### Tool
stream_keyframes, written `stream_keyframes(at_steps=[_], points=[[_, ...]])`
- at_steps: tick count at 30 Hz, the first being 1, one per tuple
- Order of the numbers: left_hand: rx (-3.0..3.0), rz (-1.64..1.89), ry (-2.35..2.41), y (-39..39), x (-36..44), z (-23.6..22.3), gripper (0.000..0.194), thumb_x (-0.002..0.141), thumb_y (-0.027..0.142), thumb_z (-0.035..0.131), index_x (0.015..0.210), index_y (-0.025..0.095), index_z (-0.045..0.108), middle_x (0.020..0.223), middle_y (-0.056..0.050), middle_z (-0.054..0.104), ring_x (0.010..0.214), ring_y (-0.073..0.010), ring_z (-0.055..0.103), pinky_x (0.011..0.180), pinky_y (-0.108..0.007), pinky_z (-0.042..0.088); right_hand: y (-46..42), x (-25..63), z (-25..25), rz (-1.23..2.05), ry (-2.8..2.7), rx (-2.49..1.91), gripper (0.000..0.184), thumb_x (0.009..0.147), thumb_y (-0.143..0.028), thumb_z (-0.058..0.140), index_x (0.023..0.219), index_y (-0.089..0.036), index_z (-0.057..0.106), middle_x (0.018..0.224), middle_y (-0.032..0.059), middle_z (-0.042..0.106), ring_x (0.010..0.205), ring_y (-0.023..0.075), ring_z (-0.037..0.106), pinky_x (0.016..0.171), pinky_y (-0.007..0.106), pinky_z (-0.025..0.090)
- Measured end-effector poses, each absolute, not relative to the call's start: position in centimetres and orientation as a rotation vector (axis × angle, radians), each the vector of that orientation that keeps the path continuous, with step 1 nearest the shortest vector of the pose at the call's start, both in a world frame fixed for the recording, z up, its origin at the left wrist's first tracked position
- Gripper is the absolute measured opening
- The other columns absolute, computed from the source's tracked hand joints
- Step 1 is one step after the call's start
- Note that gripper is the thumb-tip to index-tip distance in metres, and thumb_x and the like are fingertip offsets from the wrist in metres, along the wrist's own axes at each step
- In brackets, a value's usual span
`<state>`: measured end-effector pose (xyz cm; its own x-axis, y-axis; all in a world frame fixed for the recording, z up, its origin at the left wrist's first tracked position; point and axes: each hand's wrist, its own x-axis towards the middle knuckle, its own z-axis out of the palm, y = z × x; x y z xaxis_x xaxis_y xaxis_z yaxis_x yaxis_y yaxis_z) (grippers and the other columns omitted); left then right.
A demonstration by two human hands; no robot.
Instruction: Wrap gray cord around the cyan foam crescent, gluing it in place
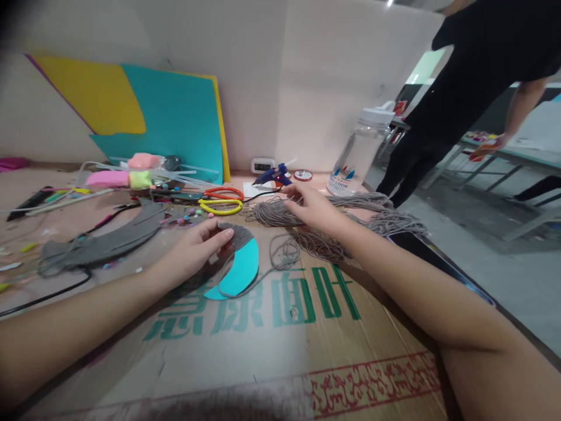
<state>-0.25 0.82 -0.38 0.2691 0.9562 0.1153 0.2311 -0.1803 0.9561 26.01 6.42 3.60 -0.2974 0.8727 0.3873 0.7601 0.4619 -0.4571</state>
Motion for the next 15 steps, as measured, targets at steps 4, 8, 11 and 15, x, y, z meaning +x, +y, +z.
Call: stream_keyframes(at_steps=[4, 8, 11, 15], points=[[1.665, 0.961, 1.124, 1.0, -0.3, -0.4, 0.026, 0.085, 0.044, 0.056, 0.080, 0.019, 0.056, 0.062, 0.003, 0.057, 0.058, -0.0132, 0.053, 0.056, -0.024, 0.040, 10.2, 27.7, 3.7, 0.223, -2.077, -1.561, 0.045, 0.081, -0.024, 0.060, 0.124, -0.014, 0.057, 0.128, 0.0160, 0.060, 0.110, 0.0282, 0.059, 0.096, 0.045, 0.046], [1.665, 0.953, 1.141, 1.0, -0.3, -0.3, 0.027, 0.085, 0.044, 0.056, 0.077, 0.019, 0.053, 0.064, 0.002, 0.055, 0.059, -0.0126, 0.051, 0.053, -0.023, 0.038, 13.8, 27.8, 4.0, 0.300, -2.072, -1.620, 0.050, 0.080, -0.026, 0.065, 0.128, -0.014, 0.057, 0.128, 0.0166, 0.061, 0.112, 0.0295, 0.060, 0.097, 0.043, 0.045], [1.657, 0.938, 1.151, 1.0, -0.3, -0.3, 0.028, 0.085, 0.045, 0.057, 0.075, 0.019, 0.052, 0.063, 0.003, 0.053, 0.057, -0.0124, 0.050, 0.052, -0.023, 0.038, 16.0, 27.2, 4.0, 0.375, -2.053, -1.643, 0.042, 0.078, -0.029, 0.069, 0.117, -0.013, 0.063, 0.109, 0.0138, 0.070, 0.097, 0.0251, 0.066, 0.087, 0.037, 0.049], [1.641, 0.946, 1.134, 1.0, -0.4, -0.6, 0.029, 0.084, 0.047, 0.057, 0.079, 0.019, 0.055, 0.066, 0.002, 0.056, 0.060, -0.0136, 0.052, 0.053, -0.023, 0.040, 17.7, 26.1, 3.5, 0.455, -2.026, -1.660, 0.032, 0.071, -0.030, 0.076, 0.097, -0.013, 0.067, 0.084, 0.0088, 0.074, 0.080, 0.0201, 0.066, 0.075, 0.029, 0.050]])
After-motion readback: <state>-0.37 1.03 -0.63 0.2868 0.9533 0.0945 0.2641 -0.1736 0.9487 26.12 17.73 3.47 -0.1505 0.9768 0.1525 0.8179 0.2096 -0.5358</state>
